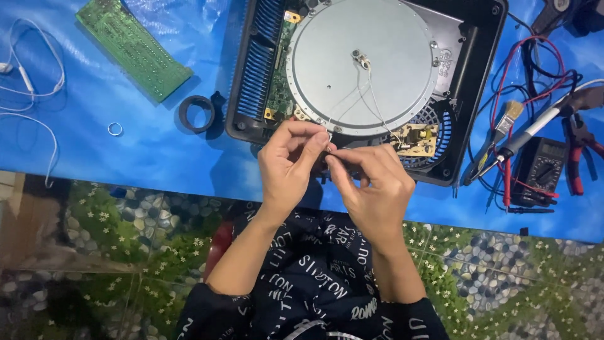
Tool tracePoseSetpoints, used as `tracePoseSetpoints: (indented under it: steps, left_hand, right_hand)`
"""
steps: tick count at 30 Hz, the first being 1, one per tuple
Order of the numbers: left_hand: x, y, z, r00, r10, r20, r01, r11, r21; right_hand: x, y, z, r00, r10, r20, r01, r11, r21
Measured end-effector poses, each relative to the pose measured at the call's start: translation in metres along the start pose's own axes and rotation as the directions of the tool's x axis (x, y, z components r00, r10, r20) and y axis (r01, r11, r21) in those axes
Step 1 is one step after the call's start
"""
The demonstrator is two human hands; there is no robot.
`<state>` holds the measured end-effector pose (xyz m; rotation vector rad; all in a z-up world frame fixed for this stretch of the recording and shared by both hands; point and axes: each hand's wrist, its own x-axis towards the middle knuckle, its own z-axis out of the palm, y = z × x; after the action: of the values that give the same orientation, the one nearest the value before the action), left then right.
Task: The person works on a disassembled electronic device, handling a green circuit board and a circular metal component. They wrap wires with black electrical tape and use a screwdriver to manipulate parts of the circuit board before placing the components back into the device casing.
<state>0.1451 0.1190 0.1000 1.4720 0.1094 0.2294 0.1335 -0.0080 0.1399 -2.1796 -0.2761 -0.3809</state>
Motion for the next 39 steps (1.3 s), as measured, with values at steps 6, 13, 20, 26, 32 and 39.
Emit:
tracePoseSetpoints:
  steps: [6,13,20,26,32,39]
  left_hand:
    - [0.000,0.005,-0.002,1.000,0.017,-0.013,-0.017,1.000,0.020]
    - [-0.004,0.003,-0.009,0.998,-0.054,0.041,0.055,0.998,-0.040]
    - [-0.008,-0.007,-0.013,0.973,-0.175,0.149,0.209,0.944,-0.255]
    - [-0.004,-0.014,-0.012,0.976,-0.165,0.143,0.193,0.958,-0.213]
    - [-0.011,-0.012,-0.009,0.966,-0.243,0.092,0.259,0.920,-0.294]
    - [-0.013,-0.019,-0.010,0.956,-0.272,0.109,0.293,0.893,-0.342]
  right_hand:
    - [-0.001,-0.002,0.005,0.990,-0.121,-0.074,0.112,0.987,-0.111]
    - [0.001,-0.002,0.003,0.985,-0.143,-0.092,0.131,0.983,-0.126]
    - [0.007,0.004,-0.007,0.998,-0.062,0.022,0.062,0.998,0.018]
    - [0.004,0.003,0.000,0.993,-0.117,-0.003,0.116,0.991,-0.071]
    - [0.001,0.002,0.006,0.990,-0.136,-0.025,0.133,0.987,-0.094]
    - [-0.001,0.015,0.001,0.999,-0.033,0.030,0.034,0.999,-0.011]
